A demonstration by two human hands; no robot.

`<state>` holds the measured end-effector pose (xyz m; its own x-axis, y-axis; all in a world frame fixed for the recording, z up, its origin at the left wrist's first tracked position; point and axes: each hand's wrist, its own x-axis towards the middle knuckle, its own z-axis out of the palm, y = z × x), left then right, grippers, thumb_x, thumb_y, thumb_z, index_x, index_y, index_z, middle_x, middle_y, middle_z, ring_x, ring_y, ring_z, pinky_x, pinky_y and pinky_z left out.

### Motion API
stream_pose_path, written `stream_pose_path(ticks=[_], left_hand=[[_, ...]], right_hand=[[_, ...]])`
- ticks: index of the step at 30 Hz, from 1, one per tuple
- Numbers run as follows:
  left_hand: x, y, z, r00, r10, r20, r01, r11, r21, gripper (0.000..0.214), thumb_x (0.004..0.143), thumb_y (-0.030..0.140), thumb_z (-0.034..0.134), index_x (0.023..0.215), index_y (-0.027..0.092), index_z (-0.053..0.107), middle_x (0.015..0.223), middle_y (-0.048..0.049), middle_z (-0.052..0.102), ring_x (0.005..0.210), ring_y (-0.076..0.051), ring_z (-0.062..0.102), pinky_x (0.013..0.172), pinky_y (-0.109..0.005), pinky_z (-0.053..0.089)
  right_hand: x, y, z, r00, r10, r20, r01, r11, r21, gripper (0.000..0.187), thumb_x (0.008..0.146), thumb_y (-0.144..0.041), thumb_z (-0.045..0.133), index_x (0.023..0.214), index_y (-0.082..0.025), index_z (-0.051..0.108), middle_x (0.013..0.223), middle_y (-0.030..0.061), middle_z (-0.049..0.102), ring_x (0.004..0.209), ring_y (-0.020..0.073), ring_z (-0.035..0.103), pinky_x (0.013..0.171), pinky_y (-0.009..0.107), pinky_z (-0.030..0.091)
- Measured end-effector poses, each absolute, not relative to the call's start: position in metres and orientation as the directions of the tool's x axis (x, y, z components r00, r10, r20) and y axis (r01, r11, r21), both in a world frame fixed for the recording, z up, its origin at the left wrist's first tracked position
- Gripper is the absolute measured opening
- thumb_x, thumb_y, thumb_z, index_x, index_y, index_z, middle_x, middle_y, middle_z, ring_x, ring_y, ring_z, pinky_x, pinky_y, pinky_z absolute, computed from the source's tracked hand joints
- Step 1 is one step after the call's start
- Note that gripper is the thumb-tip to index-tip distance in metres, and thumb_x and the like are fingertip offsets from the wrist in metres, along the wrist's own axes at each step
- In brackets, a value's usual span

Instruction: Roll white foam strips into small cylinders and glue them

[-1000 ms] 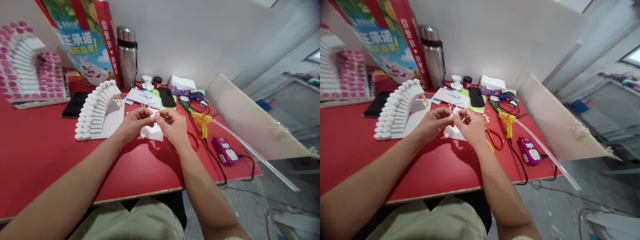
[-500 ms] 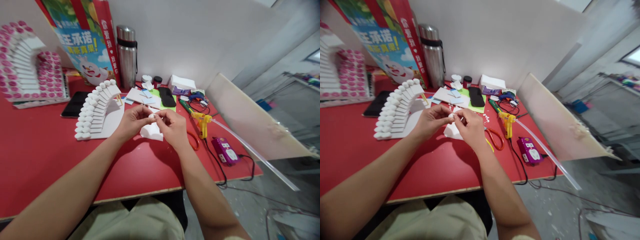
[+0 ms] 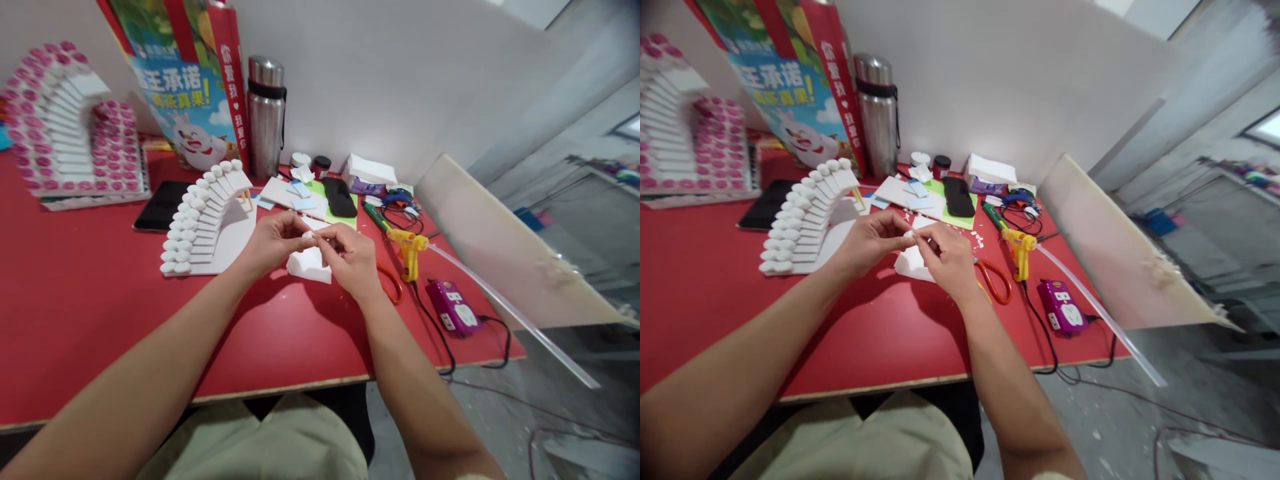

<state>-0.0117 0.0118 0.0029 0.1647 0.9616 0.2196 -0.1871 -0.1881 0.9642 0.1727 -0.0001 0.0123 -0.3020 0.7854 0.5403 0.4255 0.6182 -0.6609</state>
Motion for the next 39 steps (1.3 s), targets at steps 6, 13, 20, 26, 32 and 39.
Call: stream_pose_path(ticks=[6, 13, 20, 26, 32, 39], left_hand=[[-0.012, 0.011, 0.003, 0.179, 0.954, 0.239, -0.164, -0.211, 0.964, 0.024, 0.07, 0.029, 0.09, 0.083, 0.016, 0.075, 0.08, -0.0035, 0.074, 0.071, -0.015, 0.066, 0.065, -0.027, 0.054], [-0.011, 0.01, -0.003, 0.156, 0.972, 0.177, -0.123, -0.158, 0.98, 0.023, 0.071, 0.034, 0.089, 0.079, 0.017, 0.076, 0.073, -0.0031, 0.073, 0.062, -0.013, 0.061, 0.059, -0.027, 0.05], [-0.01, 0.014, -0.013, 0.137, 0.983, 0.118, -0.101, -0.105, 0.989, 0.024, 0.07, 0.033, 0.09, 0.082, 0.017, 0.077, 0.071, -0.0021, 0.072, 0.06, -0.012, 0.06, 0.058, -0.026, 0.046], [-0.012, 0.011, -0.007, 0.224, 0.953, 0.204, -0.105, -0.184, 0.977, 0.025, 0.081, 0.037, 0.084, 0.098, 0.018, 0.08, 0.09, -0.0071, 0.078, 0.079, -0.018, 0.07, 0.075, -0.032, 0.054], [-0.013, 0.007, -0.002, 0.137, 0.887, 0.44, 0.232, -0.461, 0.857, 0.016, 0.088, 0.033, 0.076, 0.095, 0.018, 0.076, 0.084, -0.005, 0.076, 0.074, -0.017, 0.066, 0.069, -0.029, 0.05], [-0.01, 0.009, -0.004, 0.072, 0.915, 0.397, 0.231, -0.403, 0.885, 0.016, 0.082, 0.027, 0.075, 0.093, 0.015, 0.074, 0.08, -0.0035, 0.073, 0.07, -0.015, 0.064, 0.067, -0.027, 0.047]], right_hand=[[0.174, 0.002, 0.011, -0.273, 0.851, 0.449, 0.31, 0.52, -0.796, 0.012, 0.096, -0.031, 0.068, 0.093, -0.022, 0.074, 0.075, -0.0012, 0.068, 0.056, 0.0115, 0.063, 0.055, 0.027, 0.048], [0.173, 0.004, 0.015, -0.3, 0.907, 0.296, 0.206, 0.365, -0.908, 0.019, 0.092, -0.038, 0.072, 0.09, -0.019, 0.072, 0.066, -0.0015, 0.069, 0.051, 0.0114, 0.063, 0.049, 0.024, 0.047], [0.167, 0.008, 0.008, -0.28, 0.946, 0.161, 0.114, 0.199, -0.973, 0.023, 0.085, -0.04, 0.075, 0.086, -0.018, 0.066, 0.064, -0.0023, 0.068, 0.048, 0.0107, 0.062, 0.045, 0.022, 0.049], [0.168, 0.011, 0.009, -0.208, 0.959, 0.193, 0.107, 0.218, -0.97, 0.022, 0.084, -0.039, 0.075, 0.086, -0.018, 0.068, 0.068, -0.0015, 0.069, 0.047, 0.0099, 0.063, 0.044, 0.021, 0.049], [0.168, 0.015, 0.006, -0.21, 0.958, 0.194, 0.139, 0.226, -0.964, 0.018, 0.081, -0.035, 0.073, 0.087, -0.019, 0.067, 0.071, -0.002, 0.068, 0.049, 0.0108, 0.064, 0.042, 0.02, 0.049], [0.169, 0.018, 0.002, -0.083, 0.974, 0.213, 0.264, 0.227, -0.937, 0.016, 0.087, -0.034, 0.063, 0.093, -0.02, 0.067, 0.083, 0.001, 0.073, 0.049, 0.0114, 0.063, 0.045, 0.024, 0.047]])
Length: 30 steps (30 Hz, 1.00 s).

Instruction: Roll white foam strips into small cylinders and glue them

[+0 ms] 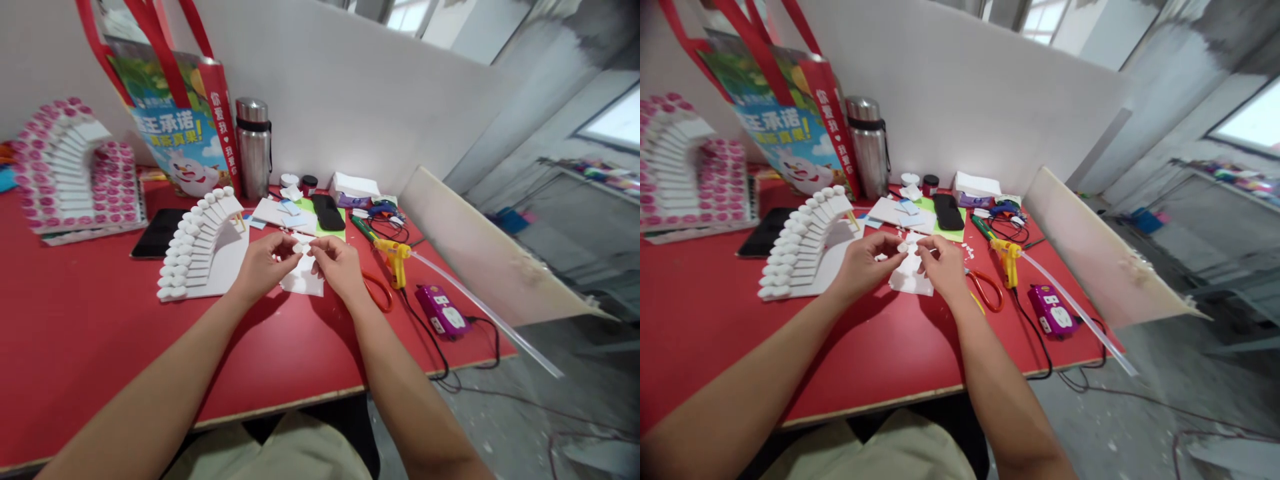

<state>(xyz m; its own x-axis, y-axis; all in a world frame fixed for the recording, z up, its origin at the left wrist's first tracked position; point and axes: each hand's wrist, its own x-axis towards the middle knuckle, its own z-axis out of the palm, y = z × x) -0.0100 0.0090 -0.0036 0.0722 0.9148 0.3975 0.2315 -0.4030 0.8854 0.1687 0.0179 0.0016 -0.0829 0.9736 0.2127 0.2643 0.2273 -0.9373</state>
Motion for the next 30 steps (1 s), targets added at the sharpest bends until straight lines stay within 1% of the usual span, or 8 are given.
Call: stream_pose_path(ticks=[3, 7, 11, 15, 18, 22, 25, 30], left_hand=[[-0.009, 0.014, -0.009, 0.016, 0.976, 0.216, 0.002, -0.216, 0.976, 0.024, 0.075, 0.031, 0.082, 0.091, 0.015, 0.073, 0.082, -0.004, 0.073, 0.073, -0.015, 0.065, 0.071, -0.029, 0.05], [-0.008, 0.016, -0.011, 0.0, 1.0, 0.007, -0.209, -0.007, 0.978, 0.035, 0.065, 0.032, 0.091, 0.091, 0.015, 0.074, 0.084, -0.0039, 0.074, 0.074, -0.015, 0.066, 0.071, -0.028, 0.05], [-0.004, 0.014, -0.009, 0.025, 0.998, -0.065, -0.369, 0.07, 0.927, 0.037, 0.059, 0.026, 0.093, 0.084, 0.014, 0.069, 0.089, -0.0072, 0.079, 0.078, -0.015, 0.071, 0.071, -0.026, 0.051], [-0.003, 0.014, -0.009, 0.055, 0.994, -0.09, -0.458, 0.105, 0.883, 0.037, 0.06, 0.021, 0.092, 0.08, 0.015, 0.062, 0.086, -0.0086, 0.08, 0.061, -0.011, 0.066, 0.058, -0.021, 0.046], [-0.006, 0.016, -0.011, 0.096, 0.987, -0.132, -0.497, 0.162, 0.852, 0.036, 0.062, 0.019, 0.093, 0.081, 0.015, 0.062, 0.082, -0.009, 0.08, 0.055, -0.009, 0.062, 0.054, -0.02, 0.046], [-0.012, 0.019, -0.012, 0.209, 0.963, -0.169, -0.533, 0.257, 0.806, 0.027, 0.068, 0.018, 0.092, 0.083, 0.01, 0.07, 0.081, -0.0091, 0.078, 0.054, -0.006, 0.061, 0.052, -0.016, 0.048], [-0.016, 0.02, -0.011, 0.272, 0.945, -0.179, -0.592, 0.311, 0.744, 0.023, 0.069, 0.013, 0.091, 0.085, 0.009, 0.074, 0.079, -0.0084, 0.077, 0.056, -0.006, 0.063, 0.055, -0.015, 0.052], [-0.019, 0.019, -0.008, 0.292, 0.934, -0.207, -0.636, 0.351, 0.687, 0.017, 0.072, 0.008, 0.088, 0.082, 0.008, 0.075, 0.078, -0.0088, 0.077, 0.057, -0.007, 0.065, 0.057, -0.015, 0.056]], right_hand=[[0.178, 0.008, 0.015, -0.053, 0.955, 0.291, 0.511, 0.276, -0.814, 0.015, 0.093, -0.032, 0.057, 0.09, -0.021, 0.067, 0.083, 0.003, 0.075, 0.058, 0.0148, 0.066, 0.059, 0.028, 0.051], [0.21, -0.022, 0.032, -0.059, 0.941, 0.334, 0.881, 0.207, -0.426, 0.022, 0.097, -0.034, 0.056, 0.084, -0.021, 0.068, 0.086, 0.0087, 0.076, 0.077, 0.0241, 0.069, 0.074, 0.035, 0.048], [0.26, -0.044, 0.025, 0.05, 0.924, 0.378, 0.98, 0.028, -0.198, 0.026, 0.097, -0.038, 0.058, 0.096, -0.015, 0.07, 0.1, 0.0186, 0.075, 0.092, 0.0314, 0.068, 0.082, 0.04, 0.05], [0.298, -0.032, 0.011, 0.156, 0.948, 0.279, 0.988, -0.152, -0.037, 0.033, 0.096, -0.038, 0.058, 0.1, -0.008, 0.07, 0.1, 0.0253, 0.072, 0.103, 0.0368, 0.066, 0.089, 0.044, 0.049], [0.312, -0.01, 0.009, 0.273, 0.947, 0.171, 0.961, -0.258, -0.103, 0.036, 0.096, -0.042, 0.057, 0.096, -0.01, 0.071, 0.095, 0.0226, 0.073, 0.098, 0.035, 0.067, 0.084, 0.041, 0.047], [0.32, 0.017, 0.004, 0.453, 0.886, 0.095, 0.811, -0.366, -0.457, 0.031, 0.079, -0.048, 0.075, 0.073, -0.018, 0.067, 0.069, 0.0089, 0.066, 0.076, 0.0284, 0.064, 0.068, 0.035, 0.042], [0.321, 0.023, -0.005, 0.524, 0.845, 0.11, 0.712, -0.364, -0.6, 0.029, 0.072, -0.041, 0.076, 0.061, -0.02, 0.061, 0.054, 0.0028, 0.055, 0.064, 0.0245, 0.06, 0.06, 0.033, 0.039], [0.301, 0.006, 0.0, 0.516, 0.846, 0.137, 0.564, -0.214, -0.798, 0.028, 0.078, -0.043, 0.068, 0.084, -0.015, 0.07, 0.071, 0.0046, 0.069, 0.065, 0.0188, 0.063, 0.057, 0.029, 0.047]])
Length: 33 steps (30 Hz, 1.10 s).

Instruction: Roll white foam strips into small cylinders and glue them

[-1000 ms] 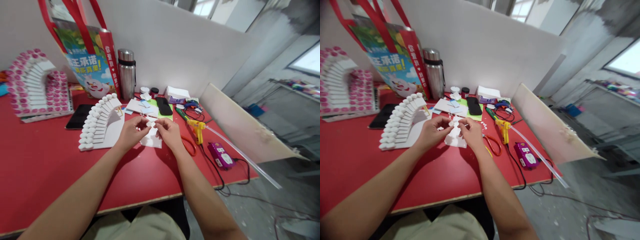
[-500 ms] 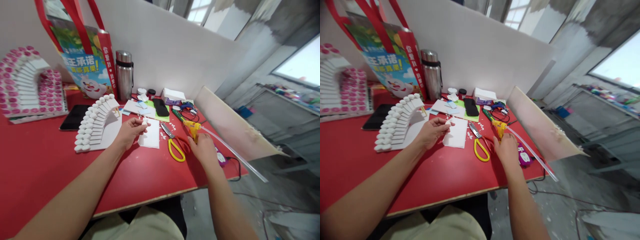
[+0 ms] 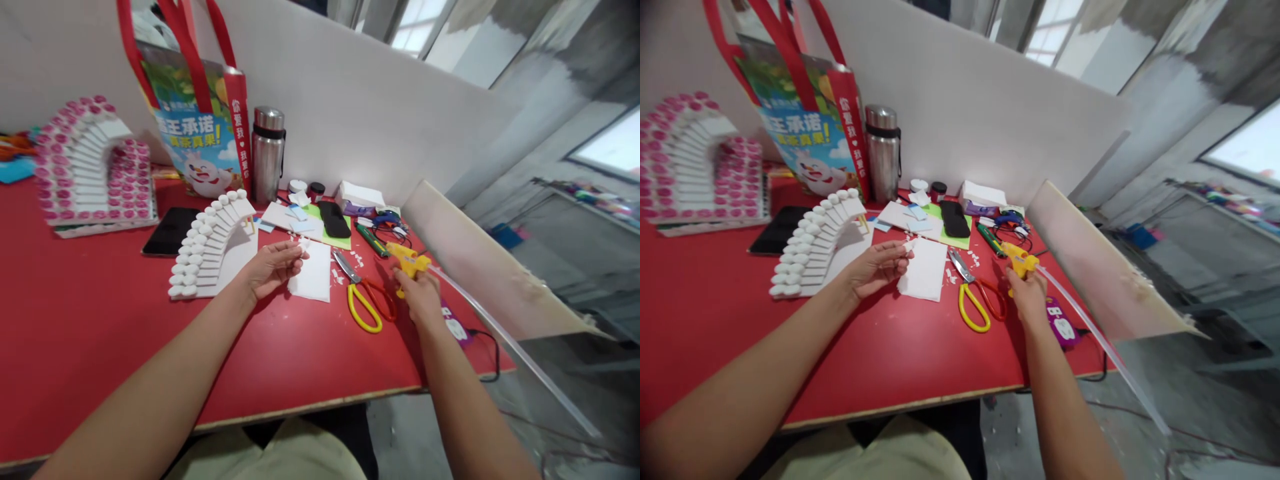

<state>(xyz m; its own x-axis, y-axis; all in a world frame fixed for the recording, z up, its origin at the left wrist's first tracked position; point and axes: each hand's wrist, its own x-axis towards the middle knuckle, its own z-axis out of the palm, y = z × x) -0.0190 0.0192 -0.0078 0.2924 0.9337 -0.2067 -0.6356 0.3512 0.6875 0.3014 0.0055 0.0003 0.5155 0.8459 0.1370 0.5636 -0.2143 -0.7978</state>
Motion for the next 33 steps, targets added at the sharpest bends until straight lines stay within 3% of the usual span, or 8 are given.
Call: stream_pose_path(ticks=[1, 3, 5, 8, 11, 17, 21, 33], left_hand=[[-0.019, 0.019, -0.007, 0.291, 0.933, -0.212, -0.634, 0.354, 0.688, 0.016, 0.073, 0.008, 0.088, 0.082, 0.008, 0.075, 0.078, -0.0089, 0.077, 0.057, -0.007, 0.065, 0.057, -0.015, 0.056], [-0.019, 0.018, -0.006, 0.277, 0.934, -0.226, -0.621, 0.353, 0.7, 0.015, 0.074, 0.008, 0.087, 0.082, 0.008, 0.075, 0.078, -0.0092, 0.077, 0.056, -0.007, 0.065, 0.057, -0.016, 0.057], [-0.019, 0.018, -0.004, 0.249, 0.94, -0.234, -0.61, 0.34, 0.716, 0.015, 0.073, 0.007, 0.087, 0.082, 0.008, 0.075, 0.077, -0.0092, 0.077, 0.056, -0.007, 0.065, 0.056, -0.016, 0.056], [-0.023, 0.02, -0.005, 0.199, 0.956, -0.217, -0.609, 0.294, 0.737, 0.015, 0.074, 0.008, 0.086, 0.085, 0.008, 0.075, 0.077, -0.0086, 0.076, 0.056, -0.008, 0.065, 0.056, -0.017, 0.056], [-0.027, 0.024, -0.006, 0.172, 0.963, -0.209, -0.644, 0.27, 0.716, 0.011, 0.077, 0.007, 0.083, 0.084, 0.007, 0.074, 0.077, -0.0075, 0.075, 0.056, -0.008, 0.064, 0.058, -0.018, 0.057], [-0.03, 0.025, -0.002, 0.336, 0.88, -0.336, -0.791, 0.458, 0.407, 0.008, 0.091, 0.004, 0.067, 0.083, 0.008, 0.068, 0.076, -0.0046, 0.066, 0.054, -0.003, 0.058, 0.053, -0.012, 0.052], [-0.029, 0.023, 0.001, 0.405, 0.837, -0.368, -0.793, 0.522, 0.314, 0.011, 0.095, 0.004, 0.06, 0.087, 0.008, 0.067, 0.076, -0.0048, 0.064, 0.054, -0.004, 0.057, 0.052, -0.012, 0.052], [-0.023, 0.02, 0.004, 0.26, 0.88, -0.397, -0.753, 0.442, 0.488, 0.016, 0.096, 0.005, 0.058, 0.085, 0.005, 0.069, 0.078, -0.0097, 0.069, 0.056, -0.007, 0.062, 0.054, -0.015, 0.057]], right_hand=[[0.294, 0.0, 0.007, 0.481, 0.866, 0.136, 0.506, -0.148, -0.85, 0.03, 0.077, -0.043, 0.07, 0.089, -0.016, 0.071, 0.08, 0.0053, 0.072, 0.066, 0.0168, 0.063, 0.058, 0.028, 0.05], [0.275, -0.01, 0.022, 0.337, 0.935, 0.113, 0.198, 0.047, -0.979, 0.034, 0.07, -0.039, 0.082, 0.094, -0.016, 0.073, 0.092, 0.0069, 0.075, 0.065, 0.013, 0.06, 0.058, 0.026, 0.05], [0.253, -0.016, 0.038, 0.194, 0.979, 0.058, 0.02, 0.055, -0.998, 0.032, 0.069, -0.036, 0.088, 0.089, -0.016, 0.074, 0.086, 0.0049, 0.073, 0.063, 0.0111, 0.058, 0.055, 0.024, 0.049], [0.222, -0.017, 0.047, 0.006, 1.0, 0.023, -0.092, 0.024, -0.995, 0.028, 0.074, -0.038, 0.088, 0.088, -0.017, 0.074, 0.082, 0.0032, 0.072, 0.063, 0.0112, 0.059, 0.058, 0.025, 0.052], [0.2, -0.011, 0.035, -0.116, 0.992, 0.04, -0.097, 0.029, -0.995, 0.032, 0.076, -0.042, 0.087, 0.093, -0.018, 0.074, 0.087, 0.0035, 0.073, 0.069, 0.0134, 0.065, 0.068, 0.029, 0.058], [0.195, -0.006, 0.0, -0.139, 0.986, 0.093, -0.134, 0.074, -0.988, 0.028, 0.084, -0.045, 0.081, 0.093, -0.02, 0.072, 0.086, 0.0021, 0.07, 0.074, 0.0161, 0.067, 0.074, 0.031, 0.057], [0.199, -0.009, -0.002, -0.183, 0.974, 0.135, -0.116, 0.115, -0.987, 0.023, 0.089, -0.043, 0.077, 0.09, -0.02, 0.073, 0.087, 0.0027, 0.07, 0.075, 0.0163, 0.066, 0.075, 0.031, 0.054], [0.203, -0.011, -0.003, -0.262, 0.963, 0.068, 0.066, 0.089, -0.994, 0.03, 0.092, -0.048, 0.073, 0.083, -0.019, 0.072, 0.075, 0.0029, 0.068, 0.07, 0.0163, 0.06, 0.062, 0.027, 0.046]])
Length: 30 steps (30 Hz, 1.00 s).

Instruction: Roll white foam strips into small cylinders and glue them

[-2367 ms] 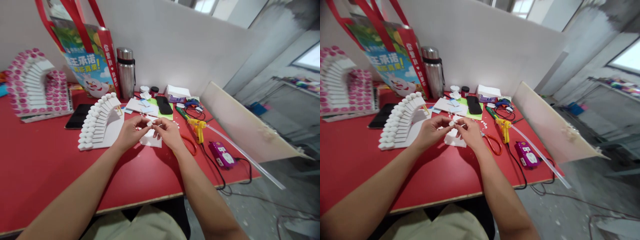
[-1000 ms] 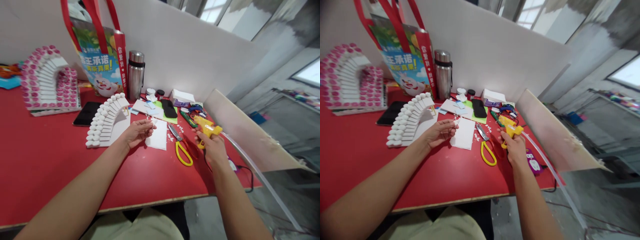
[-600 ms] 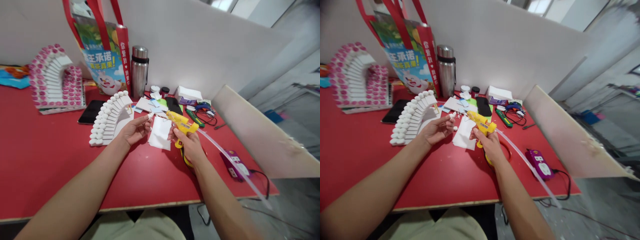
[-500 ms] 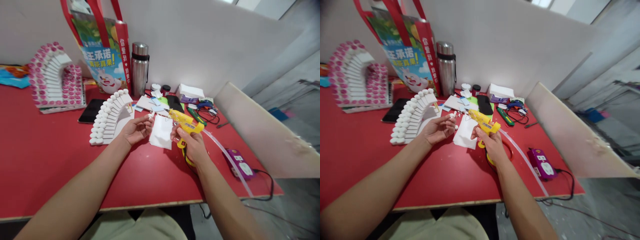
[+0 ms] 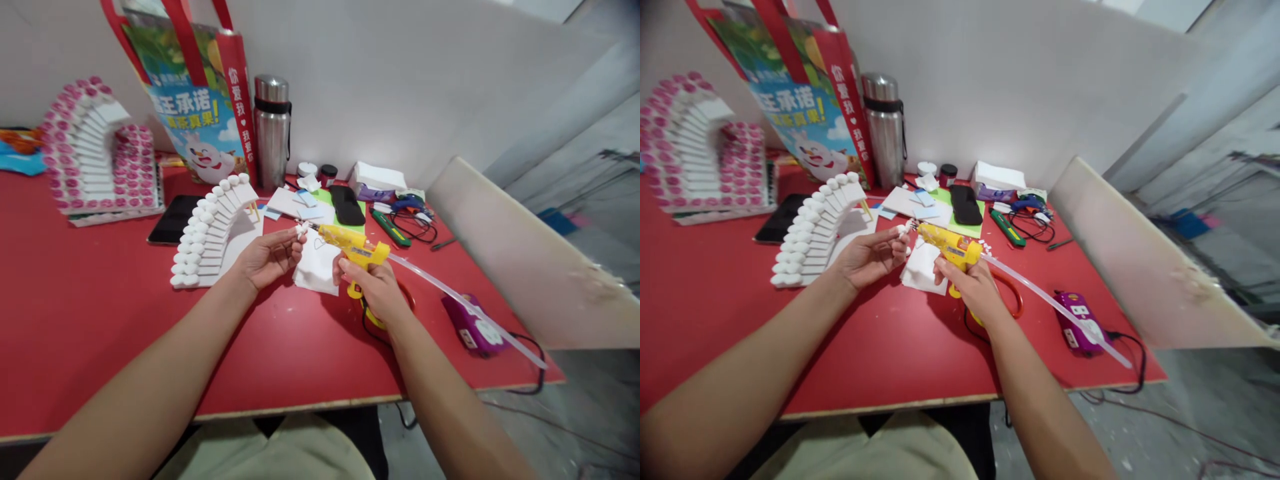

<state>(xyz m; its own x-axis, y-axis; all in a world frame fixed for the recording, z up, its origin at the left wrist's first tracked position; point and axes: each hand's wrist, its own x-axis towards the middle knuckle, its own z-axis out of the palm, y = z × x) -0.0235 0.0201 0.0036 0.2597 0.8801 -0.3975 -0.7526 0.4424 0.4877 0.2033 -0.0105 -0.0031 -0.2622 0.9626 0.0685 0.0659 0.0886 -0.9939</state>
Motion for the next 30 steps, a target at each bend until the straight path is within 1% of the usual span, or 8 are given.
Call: stream_pose_path(ticks=[3, 8, 13, 19, 24, 30], left_hand=[[-0.0229, 0.019, 0.0069, 0.237, 0.89, -0.389, -0.757, 0.42, 0.5, 0.015, 0.094, 0.004, 0.061, 0.082, 0.006, 0.07, 0.078, -0.01, 0.069, 0.056, -0.007, 0.062, 0.054, -0.014, 0.056], [-0.0229, 0.019, 0.0097, 0.223, 0.894, -0.388, -0.745, 0.413, 0.524, 0.017, 0.093, 0.004, 0.061, 0.08, 0.006, 0.07, 0.076, -0.0096, 0.069, 0.056, -0.007, 0.061, 0.053, -0.014, 0.056], [-0.0216, 0.0194, 0.0104, 0.202, 0.897, -0.393, -0.719, 0.408, 0.562, 0.01, 0.089, 0.004, 0.067, 0.08, 0.006, 0.071, 0.076, -0.0098, 0.069, 0.056, -0.007, 0.06, 0.053, -0.014, 0.055], [-0.0214, 0.0181, 0.0085, 0.181, 0.91, -0.373, -0.709, 0.383, 0.592, 0.014, 0.09, 0.003, 0.064, 0.08, 0.003, 0.073, 0.075, -0.0105, 0.07, 0.056, -0.008, 0.062, 0.054, -0.015, 0.056], [-0.0223, 0.0189, 0.0044, 0.177, 0.928, -0.326, -0.668, 0.357, 0.653, 0.007, 0.084, 0.003, 0.071, 0.078, 0.004, 0.074, 0.079, -0.0119, 0.072, 0.057, -0.008, 0.063, 0.054, -0.016, 0.056], [-0.0239, 0.0197, 0.0018, 0.168, 0.938, -0.303, -0.648, 0.336, 0.683, 0.003, 0.08, 0.005, 0.075, 0.077, 0.006, 0.074, 0.08, -0.0116, 0.073, 0.058, -0.008, 0.063, 0.054, -0.017, 0.055]], right_hand=[[0.2027, -0.0101, -0.0032, -0.267, 0.962, 0.06, 0.082, 0.085, -0.993, 0.031, 0.092, -0.049, 0.073, 0.083, -0.019, 0.072, 0.074, 0.0027, 0.068, 0.068, 0.0165, 0.059, 0.06, 0.028, 0.046], [0.2015, -0.0099, -0.003, -0.284, 0.956, 0.07, 0.077, 0.095, -0.992, 0.03, 0.093, -0.047, 0.072, 0.083, -0.019, 0.071, 0.073, 0.0021, 0.067, 0.068, 0.0162, 0.059, 0.064, 0.028, 0.047], [0.2018, -0.0095, -0.0034, -0.277, 0.959, 0.064, 0.088, 0.092, -0.992, 0.031, 0.092, -0.048, 0.072, 0.083, -0.018, 0.071, 0.073, 0.002, 0.067, 0.067, 0.0159, 0.059, 0.065, 0.029, 0.047], [0.2025, -0.0088, -0.0032, -0.282, 0.957, 0.062, 0.095, 0.093, -0.991, 0.031, 0.092, -0.049, 0.072, 0.084, -0.019, 0.071, 0.073, 0.002, 0.067, 0.069, 0.0167, 0.06, 0.066, 0.029, 0.047], [0.2031, -0.0088, -0.0027, -0.263, 0.963, 0.062, 0.141, 0.102, -0.985, 0.032, 0.091, -0.05, 0.072, 0.083, -0.018, 0.071, 0.074, 0.0021, 0.067, 0.068, 0.0164, 0.059, 0.065, 0.029, 0.046], [0.2034, -0.0097, -0.0033, -0.273, 0.96, 0.058, 0.169, 0.108, -0.98, 0.035, 0.092, -0.05, 0.071, 0.077, -0.018, 0.069, 0.072, 0.0016, 0.066, 0.067, 0.0161, 0.059, 0.063, 0.029, 0.044]])
